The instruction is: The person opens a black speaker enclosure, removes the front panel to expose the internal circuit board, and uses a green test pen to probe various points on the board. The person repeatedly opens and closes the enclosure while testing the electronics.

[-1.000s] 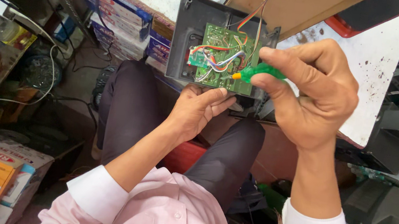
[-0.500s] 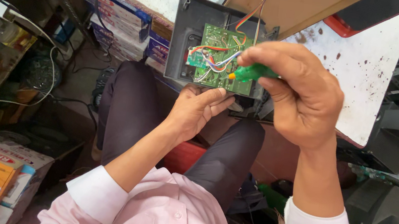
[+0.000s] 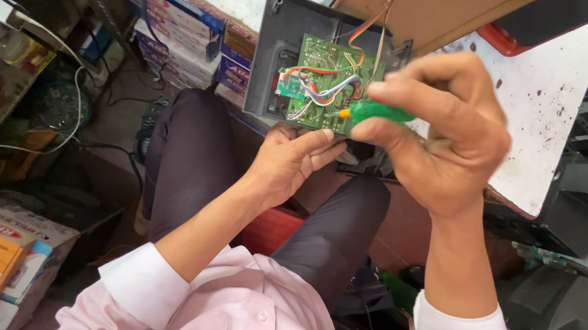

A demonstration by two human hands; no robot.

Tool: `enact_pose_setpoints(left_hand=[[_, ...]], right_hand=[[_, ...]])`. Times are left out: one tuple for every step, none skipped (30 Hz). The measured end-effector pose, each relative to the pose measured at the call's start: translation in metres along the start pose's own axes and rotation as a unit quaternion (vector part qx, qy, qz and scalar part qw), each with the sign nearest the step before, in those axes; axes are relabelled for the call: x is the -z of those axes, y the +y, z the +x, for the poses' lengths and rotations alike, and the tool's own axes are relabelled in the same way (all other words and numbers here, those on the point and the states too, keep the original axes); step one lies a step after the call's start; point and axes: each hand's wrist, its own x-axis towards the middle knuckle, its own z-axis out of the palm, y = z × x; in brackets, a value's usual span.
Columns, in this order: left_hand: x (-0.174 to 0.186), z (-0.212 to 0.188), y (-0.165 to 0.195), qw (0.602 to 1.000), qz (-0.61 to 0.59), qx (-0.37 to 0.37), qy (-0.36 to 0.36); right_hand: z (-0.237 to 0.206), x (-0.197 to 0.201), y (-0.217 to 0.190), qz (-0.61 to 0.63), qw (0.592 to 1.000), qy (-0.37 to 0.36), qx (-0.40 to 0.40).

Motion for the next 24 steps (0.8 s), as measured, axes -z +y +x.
enact_pose_setpoints(left_hand=[[0.0,0.001,-0.001,1.0,0.0,0.0,0.009],[0.0,0.002,-0.001,1.0,0.0,0.0,0.019],[0.001,0.002,-0.001,1.0,0.001,0.0,0.021],[0.001,0.002,-0.002,1.0,0.003,0.001,0.022],[0.001,0.003,-0.002,1.0,0.005,0.002,0.021],[0.002,0.004,-0.002,1.0,0.005,-0.001,0.01],[0.002,0.003,-0.002,1.0,0.005,-0.003,0.002],[0.002,0.003,-0.002,1.0,0.004,-0.006,-0.005],[0.002,0.003,-0.002,1.0,0.004,-0.002,-0.001],[0.002,0.003,-0.002,1.0,0.004,0.0,0.004],[0.002,0.003,-0.002,1.0,0.005,0.002,0.008],[0.002,0.003,-0.001,1.0,0.005,-0.001,0.008],[0.002,0.003,-0.001,1.0,0.006,-0.003,0.007],[0.001,0.003,-0.001,1.0,0.006,-0.004,0.006],[0.001,0.003,0.0,1.0,0.009,-0.004,0.008],[0.001,0.003,0.0,1.0,0.011,-0.004,0.011],[0.0,0.002,0.0,1.0,0.013,-0.003,0.014],[0.0,0.002,0.0,1.0,0.016,-0.002,0.015],[0.0,0.002,0.0,1.0,0.018,-0.001,0.016],[0.0,0.002,0.0,1.0,0.021,0.0,0.019],[0.0,0.002,0.0,0.999,0.024,0.001,0.022],[0.001,0.003,0.001,0.999,0.027,0.002,0.024],[0.001,0.003,0.0,0.999,0.03,0.004,0.026],[0.002,0.002,0.0,0.999,0.029,0.003,0.025]], right_hand=[[0.0,0.0,0.0,-0.001,1.0,0.006,-0.012],[-0.001,0.0,0.0,0.017,0.999,0.003,-0.03],[-0.002,0.001,0.0,0.035,0.998,0.001,-0.047],[-0.002,0.001,0.0,0.071,0.995,-0.009,-0.07],[-0.002,0.002,0.0,0.105,0.99,-0.018,-0.091],[-0.002,0.001,0.001,0.073,0.996,-0.011,-0.055],[-0.003,0.001,0.002,0.041,0.999,-0.004,-0.022],[-0.003,0.0,0.003,0.009,1.0,0.001,0.012],[-0.004,-0.001,0.004,0.015,1.0,0.005,-0.015],[-0.005,-0.001,0.005,0.022,0.999,0.008,-0.041],[-0.006,-0.002,0.007,0.029,0.997,0.012,-0.067],[-0.008,-0.003,0.008,0.065,0.995,0.002,-0.07],[-0.01,-0.004,0.01,0.1,0.992,-0.007,-0.075],[-0.013,-0.004,0.012,0.136,0.987,-0.016,-0.079],[-0.015,-0.007,0.014,0.178,0.981,-0.004,-0.082],[-0.018,-0.011,0.017,0.221,0.971,0.007,-0.085],[-0.021,-0.016,0.02,0.243,0.966,0.022,-0.085],[-0.025,-0.02,0.023,0.264,0.96,0.038,-0.085],[-0.029,-0.027,0.027,0.265,0.959,0.057,-0.082],[-0.034,-0.033,0.03,0.264,0.957,0.072,-0.092],[-0.038,-0.039,0.034,0.263,0.955,0.086,-0.102],[-0.043,-0.047,0.038,0.259,0.953,0.095,-0.125],[-0.048,-0.052,0.042,0.253,0.953,0.102,-0.136],[-0.052,-0.056,0.046,0.246,0.952,0.109,-0.147]])
